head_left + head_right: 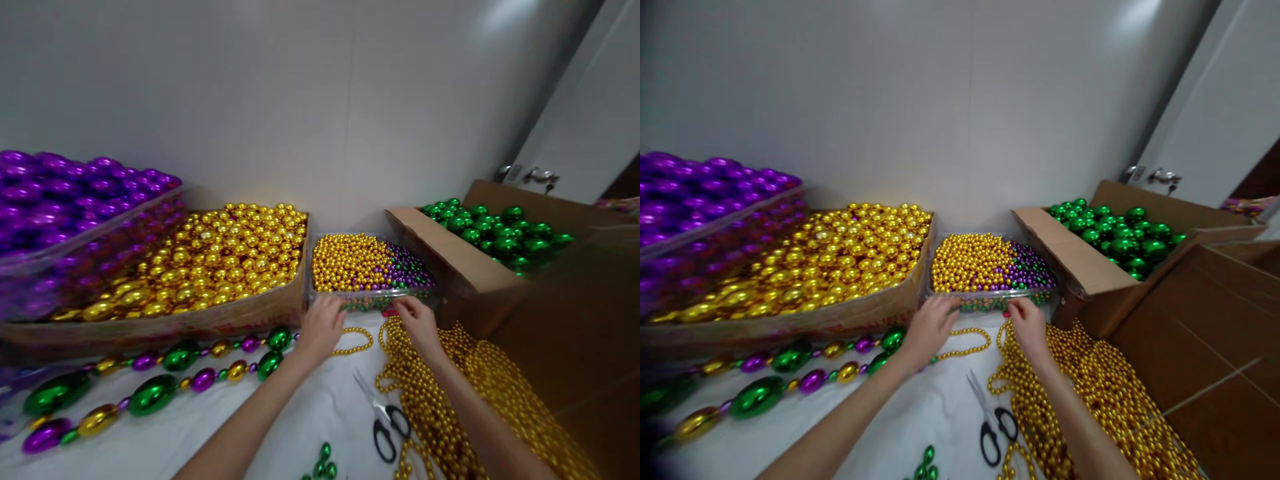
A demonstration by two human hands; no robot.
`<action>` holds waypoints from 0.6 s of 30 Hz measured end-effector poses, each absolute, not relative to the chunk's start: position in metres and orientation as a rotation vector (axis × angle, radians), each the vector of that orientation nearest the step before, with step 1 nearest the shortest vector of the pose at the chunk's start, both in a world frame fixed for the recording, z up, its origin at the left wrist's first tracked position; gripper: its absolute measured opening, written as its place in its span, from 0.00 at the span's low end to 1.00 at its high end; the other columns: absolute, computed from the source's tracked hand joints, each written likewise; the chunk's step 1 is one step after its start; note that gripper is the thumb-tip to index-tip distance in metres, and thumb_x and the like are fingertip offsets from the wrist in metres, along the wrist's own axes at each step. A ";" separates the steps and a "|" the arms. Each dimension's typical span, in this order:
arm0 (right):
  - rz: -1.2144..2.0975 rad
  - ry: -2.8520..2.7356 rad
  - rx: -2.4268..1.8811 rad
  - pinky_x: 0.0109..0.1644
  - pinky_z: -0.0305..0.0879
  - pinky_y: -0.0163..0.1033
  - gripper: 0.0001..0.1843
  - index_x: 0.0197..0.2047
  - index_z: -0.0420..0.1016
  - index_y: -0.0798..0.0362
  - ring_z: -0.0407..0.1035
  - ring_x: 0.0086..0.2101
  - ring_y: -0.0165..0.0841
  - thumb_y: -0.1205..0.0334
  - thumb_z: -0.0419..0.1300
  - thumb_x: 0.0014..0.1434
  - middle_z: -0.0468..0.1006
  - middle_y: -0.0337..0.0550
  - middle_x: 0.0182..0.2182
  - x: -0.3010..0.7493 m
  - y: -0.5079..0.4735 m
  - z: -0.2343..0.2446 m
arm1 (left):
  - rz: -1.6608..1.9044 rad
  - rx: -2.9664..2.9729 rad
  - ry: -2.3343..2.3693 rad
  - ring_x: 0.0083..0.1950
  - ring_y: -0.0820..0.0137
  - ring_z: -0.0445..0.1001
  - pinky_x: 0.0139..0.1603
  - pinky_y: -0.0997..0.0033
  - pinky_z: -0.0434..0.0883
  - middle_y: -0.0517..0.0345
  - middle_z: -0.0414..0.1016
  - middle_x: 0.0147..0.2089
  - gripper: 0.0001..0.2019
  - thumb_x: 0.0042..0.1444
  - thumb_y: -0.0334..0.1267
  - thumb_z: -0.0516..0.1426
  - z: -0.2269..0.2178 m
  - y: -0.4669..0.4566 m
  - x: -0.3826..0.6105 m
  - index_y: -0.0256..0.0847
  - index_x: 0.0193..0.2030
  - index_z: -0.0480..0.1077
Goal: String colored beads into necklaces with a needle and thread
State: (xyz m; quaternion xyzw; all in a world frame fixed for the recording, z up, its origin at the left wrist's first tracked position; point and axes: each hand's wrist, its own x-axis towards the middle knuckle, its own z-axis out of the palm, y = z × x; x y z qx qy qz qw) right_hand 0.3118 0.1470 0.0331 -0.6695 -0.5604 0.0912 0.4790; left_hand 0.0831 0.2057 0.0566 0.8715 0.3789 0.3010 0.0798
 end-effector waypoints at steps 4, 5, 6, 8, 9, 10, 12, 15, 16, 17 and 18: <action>0.009 -1.261 -1.813 0.48 0.66 0.47 0.11 0.43 0.73 0.56 0.70 0.42 0.35 0.58 0.55 0.64 0.75 0.45 0.42 0.378 0.206 0.047 | 1.028 2.687 1.338 0.57 0.57 0.62 0.57 0.57 0.60 0.43 0.66 0.55 0.16 0.61 0.40 0.50 0.075 0.296 0.134 0.37 0.53 0.68; -0.018 -1.258 -1.853 0.49 0.67 0.48 0.12 0.45 0.72 0.56 0.70 0.43 0.35 0.58 0.56 0.64 0.75 0.45 0.44 0.390 0.219 0.049 | 0.996 2.712 1.373 0.57 0.56 0.61 0.57 0.56 0.59 0.43 0.65 0.56 0.18 0.61 0.42 0.51 0.075 0.312 0.142 0.37 0.54 0.68; -0.035 -1.264 -1.891 0.49 0.67 0.48 0.13 0.47 0.72 0.56 0.70 0.44 0.36 0.57 0.56 0.64 0.74 0.46 0.46 0.402 0.232 0.050 | 0.945 2.743 1.395 0.57 0.55 0.61 0.56 0.55 0.59 0.43 0.65 0.57 0.19 0.61 0.45 0.51 0.073 0.324 0.148 0.38 0.55 0.67; -0.051 -1.287 -1.960 0.49 0.68 0.48 0.14 0.50 0.71 0.54 0.70 0.45 0.36 0.58 0.56 0.64 0.73 0.47 0.48 0.420 0.256 0.051 | 0.837 2.814 1.407 0.57 0.55 0.61 0.55 0.55 0.60 0.44 0.66 0.55 0.20 0.61 0.48 0.50 0.068 0.339 0.155 0.40 0.55 0.68; -0.054 -1.301 -1.988 0.49 0.68 0.48 0.14 0.51 0.70 0.54 0.70 0.45 0.37 0.58 0.57 0.64 0.72 0.47 0.49 0.428 0.268 0.052 | 0.799 2.848 1.401 0.56 0.55 0.61 0.54 0.55 0.60 0.45 0.67 0.55 0.20 0.61 0.49 0.50 0.065 0.343 0.156 0.41 0.54 0.68; -0.055 -1.319 -2.012 0.49 0.68 0.49 0.15 0.52 0.70 0.54 0.70 0.46 0.37 0.58 0.57 0.64 0.72 0.47 0.50 0.434 0.279 0.052 | 0.780 2.879 1.392 0.56 0.54 0.61 0.54 0.54 0.59 0.45 0.67 0.54 0.19 0.61 0.49 0.50 0.063 0.346 0.157 0.41 0.53 0.69; -0.051 -1.361 -2.045 0.49 0.68 0.49 0.16 0.53 0.69 0.54 0.69 0.46 0.37 0.58 0.57 0.64 0.71 0.48 0.51 0.444 0.301 0.054 | 0.785 2.923 1.375 0.55 0.54 0.61 0.53 0.54 0.59 0.44 0.67 0.53 0.18 0.61 0.49 0.50 0.060 0.347 0.157 0.41 0.51 0.70; -0.032 -1.432 -2.079 0.49 0.69 0.49 0.17 0.54 0.68 0.54 0.69 0.46 0.38 0.58 0.57 0.64 0.71 0.48 0.51 0.451 0.329 0.055 | 0.805 2.962 1.342 0.53 0.55 0.62 0.52 0.55 0.59 0.45 0.68 0.50 0.18 0.62 0.50 0.49 0.060 0.347 0.155 0.42 0.49 0.71; -0.025 -1.451 -2.092 0.49 0.69 0.49 0.17 0.54 0.68 0.55 0.69 0.46 0.38 0.58 0.57 0.63 0.70 0.48 0.51 0.451 0.336 0.054 | 0.811 2.967 1.328 0.53 0.56 0.62 0.51 0.56 0.59 0.46 0.68 0.50 0.18 0.61 0.51 0.49 0.060 0.348 0.154 0.43 0.48 0.71; -0.018 -1.467 -2.108 0.49 0.69 0.50 0.18 0.54 0.68 0.55 0.69 0.47 0.38 0.58 0.57 0.63 0.70 0.48 0.52 0.450 0.342 0.054 | 0.816 2.969 1.312 0.52 0.56 0.62 0.51 0.56 0.59 0.47 0.67 0.49 0.19 0.61 0.52 0.49 0.061 0.348 0.153 0.43 0.47 0.72; -0.011 -1.480 -2.125 0.49 0.68 0.50 0.18 0.54 0.68 0.54 0.69 0.47 0.38 0.58 0.57 0.63 0.70 0.48 0.52 0.449 0.346 0.052 | 0.822 2.966 1.294 0.51 0.57 0.62 0.50 0.57 0.60 0.47 0.67 0.48 0.19 0.61 0.53 0.49 0.061 0.348 0.153 0.43 0.46 0.72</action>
